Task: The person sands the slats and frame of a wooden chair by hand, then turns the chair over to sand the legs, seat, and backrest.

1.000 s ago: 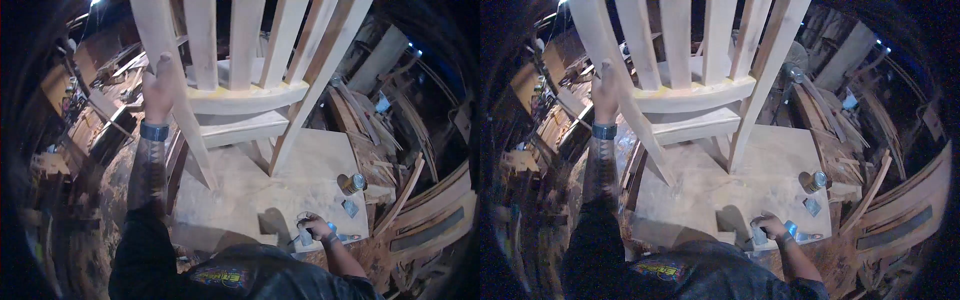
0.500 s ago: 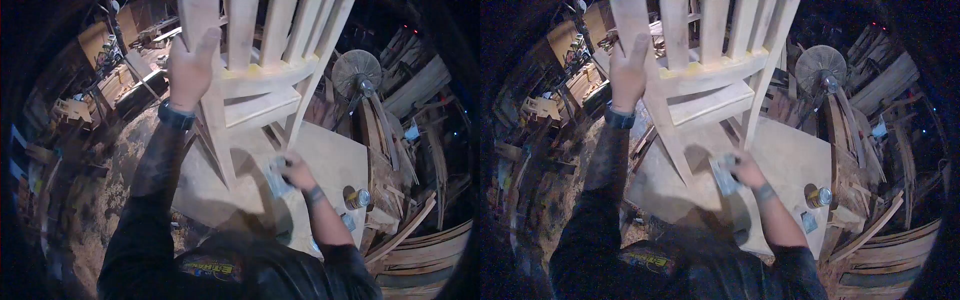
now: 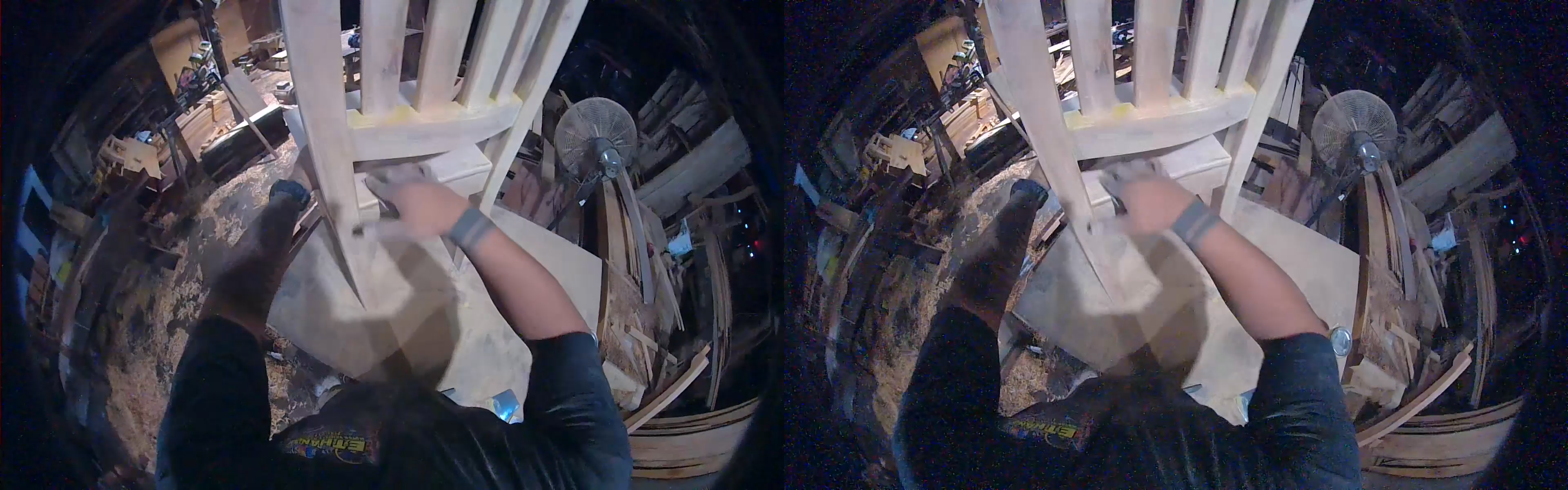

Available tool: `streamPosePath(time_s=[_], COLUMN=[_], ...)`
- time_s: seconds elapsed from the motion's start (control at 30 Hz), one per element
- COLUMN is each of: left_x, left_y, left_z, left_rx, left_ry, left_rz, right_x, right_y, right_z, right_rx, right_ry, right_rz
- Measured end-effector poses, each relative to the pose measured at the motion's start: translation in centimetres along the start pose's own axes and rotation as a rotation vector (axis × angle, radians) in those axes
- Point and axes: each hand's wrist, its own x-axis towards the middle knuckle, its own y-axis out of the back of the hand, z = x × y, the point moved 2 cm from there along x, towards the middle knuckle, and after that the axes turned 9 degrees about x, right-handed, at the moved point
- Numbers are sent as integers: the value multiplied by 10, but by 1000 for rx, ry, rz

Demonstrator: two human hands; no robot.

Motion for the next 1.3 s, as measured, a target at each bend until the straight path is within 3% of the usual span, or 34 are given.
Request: streamPosePath(time_s=[0.1,0.27,0.33,0.43,0.53,0.6,0.7,0.77,0.83,0.93,1.03,1.13,1.2,1.3], left_x=[6,8,11,17,21,22,20,22,27,28,27,29,30,29], left_y=[-10,-4,-5,-6,-6,-3,2,2,-9,-16,-14,-15,-20,-20], left_z=[-24,-33,-33,-38,-46,-46,-47,-52,-57,-63,-66,-73,-75,-79], left_rx=[108,176,184,202,223,223,216,211,220,229,216,209,219,222], left_ry=[-33,-63,-73,-89,-98,-103,-103,-108,-127,-133,-130,-131,-147,-145], left_rz=[-49,-100,-121,-140,-158,-182,-201,-203,-197,-189,-198,-202,-188,-190], right_x=[-16,25,32,-9,9,20,2,-28,-46,-40,-13,-35,-43,-47], right_y=[-3,-26,-17,-13,-10,-18,-38,-28,8,8,-13,-17,35,-16], right_z=[-19,-17,-27,-38,-36,-34,-22,14,26,23,-18,34,33,37], right_rx=[-71,93,104,155,-22,-1,4,-160,-173,-12,-32,-176,-17,-88], right_ry=[98,-146,-194,-31,-249,-234,-24,-110,-232,-127,-120,-125,-97,-63], right_rz=[65,-286,-318,-63,-267,-221,41,-175,-97,94,-111,-245,-33,-86])
